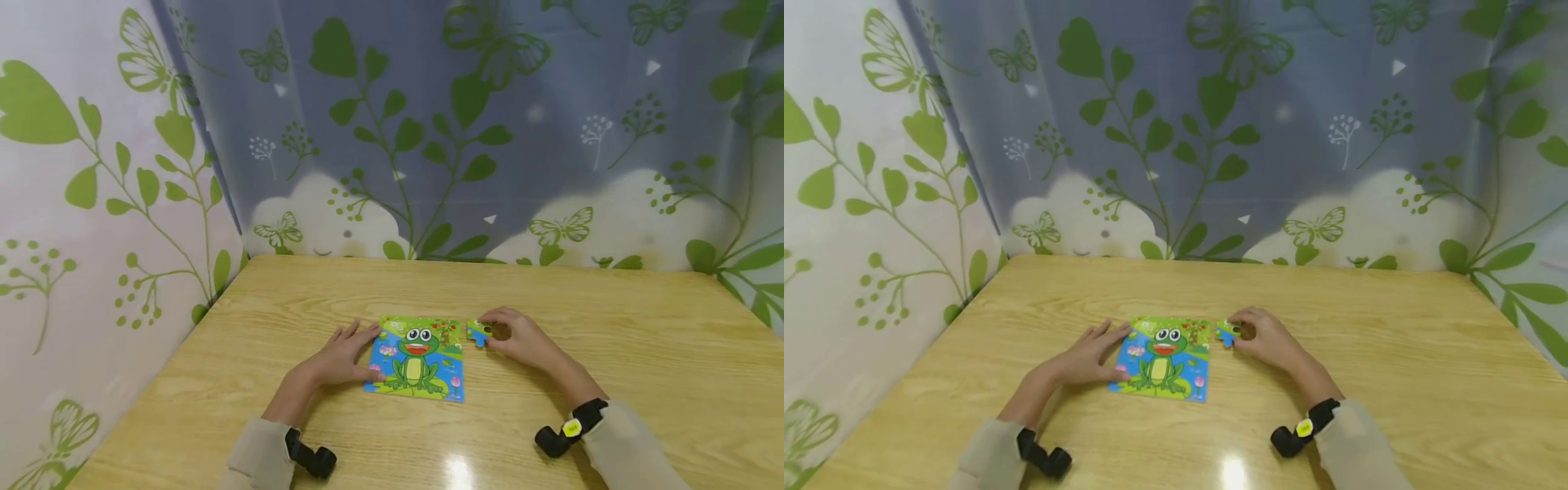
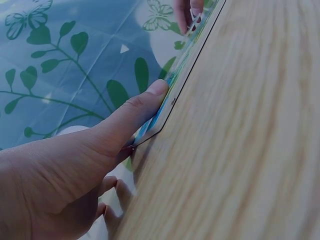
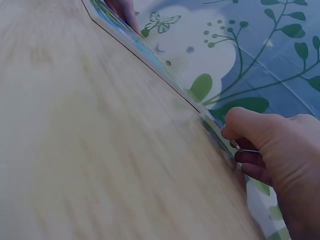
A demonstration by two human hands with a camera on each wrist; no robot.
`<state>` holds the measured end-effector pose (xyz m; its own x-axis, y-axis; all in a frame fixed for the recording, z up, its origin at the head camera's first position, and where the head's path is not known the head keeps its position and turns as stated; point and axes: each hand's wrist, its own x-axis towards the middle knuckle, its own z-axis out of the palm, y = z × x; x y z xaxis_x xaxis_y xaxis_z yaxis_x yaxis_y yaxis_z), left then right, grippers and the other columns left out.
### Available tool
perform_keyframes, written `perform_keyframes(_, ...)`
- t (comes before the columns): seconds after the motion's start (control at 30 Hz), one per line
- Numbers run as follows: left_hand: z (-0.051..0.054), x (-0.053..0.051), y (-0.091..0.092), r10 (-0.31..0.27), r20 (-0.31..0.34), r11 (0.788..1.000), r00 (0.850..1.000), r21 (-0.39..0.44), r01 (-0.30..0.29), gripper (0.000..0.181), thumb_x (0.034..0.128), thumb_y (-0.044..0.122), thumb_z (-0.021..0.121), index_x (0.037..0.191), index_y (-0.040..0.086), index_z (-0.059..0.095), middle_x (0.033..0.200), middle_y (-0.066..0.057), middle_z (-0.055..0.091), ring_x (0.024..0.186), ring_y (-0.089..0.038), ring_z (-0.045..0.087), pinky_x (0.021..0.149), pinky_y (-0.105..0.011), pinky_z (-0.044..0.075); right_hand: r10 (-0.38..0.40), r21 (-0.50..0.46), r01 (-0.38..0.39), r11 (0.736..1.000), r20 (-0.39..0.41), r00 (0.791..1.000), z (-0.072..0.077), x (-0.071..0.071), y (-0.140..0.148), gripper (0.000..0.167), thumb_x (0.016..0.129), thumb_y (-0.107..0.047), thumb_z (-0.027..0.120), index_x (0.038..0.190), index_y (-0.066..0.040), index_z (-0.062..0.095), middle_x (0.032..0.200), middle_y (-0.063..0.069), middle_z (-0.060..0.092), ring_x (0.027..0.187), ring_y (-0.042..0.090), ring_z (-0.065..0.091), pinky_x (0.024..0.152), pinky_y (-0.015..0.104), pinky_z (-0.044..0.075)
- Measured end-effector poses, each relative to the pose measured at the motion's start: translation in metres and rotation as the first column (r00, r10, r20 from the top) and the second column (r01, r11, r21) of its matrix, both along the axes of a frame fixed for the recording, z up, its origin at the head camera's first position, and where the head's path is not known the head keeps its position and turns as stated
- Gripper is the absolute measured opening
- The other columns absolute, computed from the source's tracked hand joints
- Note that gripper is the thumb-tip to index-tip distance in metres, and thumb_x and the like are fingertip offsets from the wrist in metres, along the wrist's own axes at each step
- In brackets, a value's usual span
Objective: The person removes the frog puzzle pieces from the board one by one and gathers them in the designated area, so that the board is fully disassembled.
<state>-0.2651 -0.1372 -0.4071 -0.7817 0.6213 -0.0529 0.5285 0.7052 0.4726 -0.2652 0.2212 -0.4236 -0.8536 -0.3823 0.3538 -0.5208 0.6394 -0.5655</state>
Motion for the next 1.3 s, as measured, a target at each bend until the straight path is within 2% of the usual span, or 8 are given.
perform_keyframes(0.33,-0.0009,0.0001,-0.0014,0.001,-0.005,1.000,1.000,0.001,-0.001,0.089,0.0790,0.056,0.063,0.147,0.013,0.025,0.150,-0.003,0.019,0.137,-0.030,0.002,0.107,-0.047,-0.003,0.011,0.002,-0.011,1.000,-0.041,0.999,-0.0051,-0.0014,0.0060,0.033,0.077,-0.008,0.071,0.109,-0.002,0.065,0.111,0.013,0.059,0.103,0.031,0.053,0.086,0.046,0.043)
perform_keyframes(0.67,-0.0023,-0.0015,-0.0006,0.004,-0.005,1.000,1.000,0.000,-0.004,0.089,0.0788,0.055,0.064,0.147,0.013,0.025,0.150,-0.003,0.019,0.137,-0.030,0.002,0.107,-0.047,-0.003,0.021,-0.010,-0.022,1.000,-0.038,0.999,-0.0090,-0.0021,0.0090,0.033,0.077,-0.008,0.072,0.109,-0.004,0.065,0.110,0.010,0.059,0.102,0.030,0.051,0.086,0.048,0.040)
perform_keyframes(1.1,-0.0028,-0.0014,-0.0019,0.004,0.005,1.000,1.000,0.019,-0.004,0.090,0.0784,0.055,0.064,0.147,0.012,0.025,0.150,-0.004,0.018,0.137,-0.031,0.002,0.107,-0.047,-0.003,0.024,-0.001,-0.024,1.000,-0.009,1.000,-0.0072,-0.0008,0.0078,0.033,0.079,-0.009,0.071,0.111,-0.004,0.064,0.112,0.012,0.059,0.106,0.034,0.048,0.089,0.050,0.038)
perform_keyframes(1.3,-0.0022,-0.0007,-0.0012,0.004,0.012,1.000,1.000,0.020,-0.004,0.089,0.0786,0.055,0.064,0.147,0.013,0.025,0.151,-0.003,0.018,0.137,-0.030,0.001,0.107,-0.047,-0.004,-0.013,-0.008,0.013,1.000,0.006,1.000,-0.0041,0.0005,0.0048,0.033,0.079,-0.010,0.071,0.111,-0.003,0.064,0.113,0.014,0.058,0.109,0.035,0.048,0.091,0.051,0.037)
